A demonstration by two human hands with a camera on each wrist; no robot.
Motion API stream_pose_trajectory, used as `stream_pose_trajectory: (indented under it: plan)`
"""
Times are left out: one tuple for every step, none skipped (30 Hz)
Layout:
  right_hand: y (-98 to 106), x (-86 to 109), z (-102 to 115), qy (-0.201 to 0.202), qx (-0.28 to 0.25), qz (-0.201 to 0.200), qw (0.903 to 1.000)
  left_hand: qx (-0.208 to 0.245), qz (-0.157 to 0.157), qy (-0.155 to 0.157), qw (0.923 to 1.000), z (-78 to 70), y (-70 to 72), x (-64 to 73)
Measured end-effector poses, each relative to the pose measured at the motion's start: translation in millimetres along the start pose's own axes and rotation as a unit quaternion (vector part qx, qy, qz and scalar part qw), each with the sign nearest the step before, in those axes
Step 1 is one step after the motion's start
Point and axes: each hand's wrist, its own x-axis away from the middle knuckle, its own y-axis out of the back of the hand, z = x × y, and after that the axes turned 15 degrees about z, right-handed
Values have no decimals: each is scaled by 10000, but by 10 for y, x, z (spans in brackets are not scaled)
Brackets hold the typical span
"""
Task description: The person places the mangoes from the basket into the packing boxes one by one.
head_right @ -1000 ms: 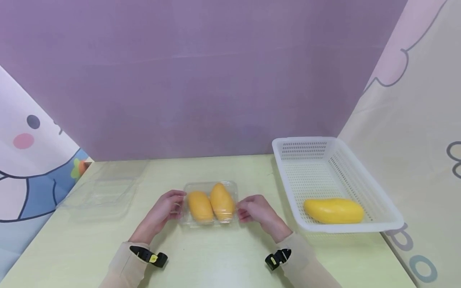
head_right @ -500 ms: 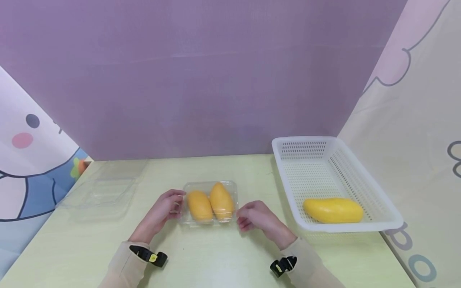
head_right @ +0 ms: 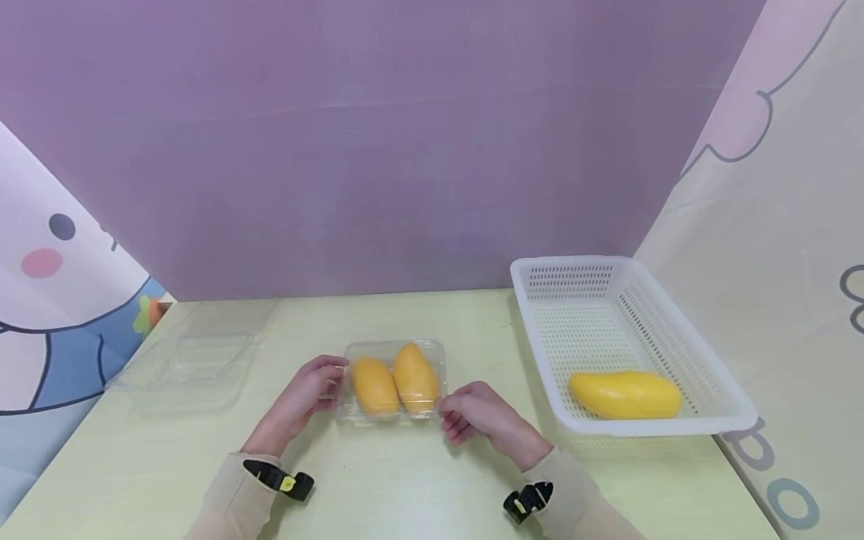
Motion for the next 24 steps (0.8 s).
stream_pose_trajectory:
  plan:
    - [1,1,0,3,13,5,10000,-1,11,-5,10000,0,1,0]
    - [2,1,-2,6,28,9,10000,0,17,-9,10000,-1,2,0]
    - [3,0,-3,3,41,11,10000,-6,21,-13,10000,-1,2,-1]
    - [2,0,-4,1,60,14,10000,-16,24,-14,10000,0,3,-2]
    - [2,-1,-6,8,81,18,10000,-29,23,-12,10000,1,3,-2]
    - [2,-2,-9,16,105,21,9999,-37,19,-14,10000,2,3,-3]
    - [1,-5,-12,20,126,23,9999,-40,16,-14,10000,2,3,-5]
    - [0,-7,-16,27,141,17,9999,-28,11,-10,10000,3,2,-6]
    - [-2,-10,-20,38,161,11,9999,-27,11,-9,10000,4,1,-8]
    - [-5,-12,-23,55,179,-1,9998,-17,10,-6,10000,5,0,-9]
    - [-9,-14,-25,69,190,-16,9998,-10,11,-8,10000,6,-1,-10]
    - [-14,-15,-27,81,196,-32,9998,-1,16,-7,10000,7,-3,-11]
    - [-18,-16,-29,93,203,-51,9997,3,23,-6,10000,7,-3,-12]
    - [-23,-17,-31,105,208,-71,9997,7,29,-5,10000,7,-4,-12]
    - [-28,-18,-31,117,212,-87,9997,5,33,-9,10000,8,-5,-11]
    - [-31,-19,-32,122,210,-105,9997,4,33,-12,10000,7,-5,-11]
    - [-33,-22,-34,127,205,-120,9996,-6,28,-16,10000,7,-5,-10]
    - [-36,-24,-34,129,197,-135,9996,-17,25,-16,10000,7,-5,-10]
    - [-38,-26,-32,128,192,-152,9996,-32,27,-22,10000,4,-5,-10]
    - [-39,-28,-32,129,189,-173,9996,-54,24,-24,10000,3,-5,-10]
    - [-41,-29,-29,132,183,-193,9996,-78,23,-25,10000,1,-6,-11]
    - [-43,-30,-27,132,176,-214,9995,-100,22,-24,9999,-1,-6,-12]
    - [-46,-32,-23,135,168,-239,9995,-123,16,-24,9999,-3,-6,-13]
    - [-50,-34,-17,139,154,-269,9994,-153,11,-25,9999,-6,-7,-15]
